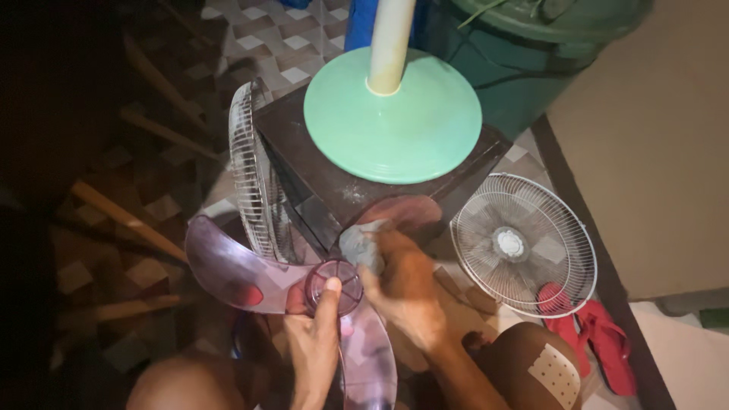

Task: The person wipes a detached fan blade with a cloth, rotating it to clean each surface. The blade is held in one hand while the other hand scrubs with the cloth.

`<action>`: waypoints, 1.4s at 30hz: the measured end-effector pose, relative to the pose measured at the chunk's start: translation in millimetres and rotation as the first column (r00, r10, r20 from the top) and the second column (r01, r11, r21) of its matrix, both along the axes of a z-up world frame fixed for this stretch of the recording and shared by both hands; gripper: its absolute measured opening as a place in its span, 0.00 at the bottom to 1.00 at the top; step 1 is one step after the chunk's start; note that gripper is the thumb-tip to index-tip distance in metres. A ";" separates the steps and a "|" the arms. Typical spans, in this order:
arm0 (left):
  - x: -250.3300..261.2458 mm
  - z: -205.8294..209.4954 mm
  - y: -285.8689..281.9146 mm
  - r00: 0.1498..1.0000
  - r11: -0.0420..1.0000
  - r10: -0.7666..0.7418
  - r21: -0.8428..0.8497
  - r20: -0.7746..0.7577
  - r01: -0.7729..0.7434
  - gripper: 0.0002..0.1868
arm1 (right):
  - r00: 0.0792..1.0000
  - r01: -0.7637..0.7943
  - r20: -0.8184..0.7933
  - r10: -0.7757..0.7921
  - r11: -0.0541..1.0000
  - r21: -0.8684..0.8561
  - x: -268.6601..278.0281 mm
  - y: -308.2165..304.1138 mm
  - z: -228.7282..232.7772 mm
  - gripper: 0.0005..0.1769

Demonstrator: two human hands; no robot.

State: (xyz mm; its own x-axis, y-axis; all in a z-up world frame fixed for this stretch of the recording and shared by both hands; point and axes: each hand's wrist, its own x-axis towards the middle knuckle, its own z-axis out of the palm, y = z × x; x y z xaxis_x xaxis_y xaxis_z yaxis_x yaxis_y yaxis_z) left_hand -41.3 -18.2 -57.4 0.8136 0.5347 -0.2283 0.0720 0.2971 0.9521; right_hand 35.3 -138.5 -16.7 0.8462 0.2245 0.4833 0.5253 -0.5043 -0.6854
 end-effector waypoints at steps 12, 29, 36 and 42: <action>2.7 -2.4 -0.2 0.999 1.000 0.008 -0.006 -0.051 -0.009 0.17 | 0.812 -0.059 -0.536 0.231 0.946 0.319 6.0 -17.7 0.6 0.15; 4.5 -3.7 3.8 1.000 0.999 -0.015 -0.051 -0.006 0.015 0.18 | 0.955 0.278 0.132 -0.267 0.958 -0.075 38.6 -48.5 -10.9 0.14; 7.3 -15.8 2.9 0.995 0.999 0.000 0.034 0.095 -0.003 0.15 | 0.988 0.106 0.117 -0.104 0.994 -0.008 0.3 -4.6 -9.9 0.13; 8.6 -14.8 4.4 1.000 0.999 0.006 -0.034 -0.003 -0.006 0.15 | 0.952 0.073 -0.295 -0.083 0.996 -0.044 -6.0 -6.2 -2.1 0.09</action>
State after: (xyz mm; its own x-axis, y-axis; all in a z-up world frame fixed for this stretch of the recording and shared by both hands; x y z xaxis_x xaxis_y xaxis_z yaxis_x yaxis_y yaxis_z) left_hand -32.6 -13.8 -72.2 0.8095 0.5316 -0.2492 0.0731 0.3298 0.9412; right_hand 29.3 -144.7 -18.8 0.9657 0.1638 0.2016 0.2593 -0.5601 -0.7868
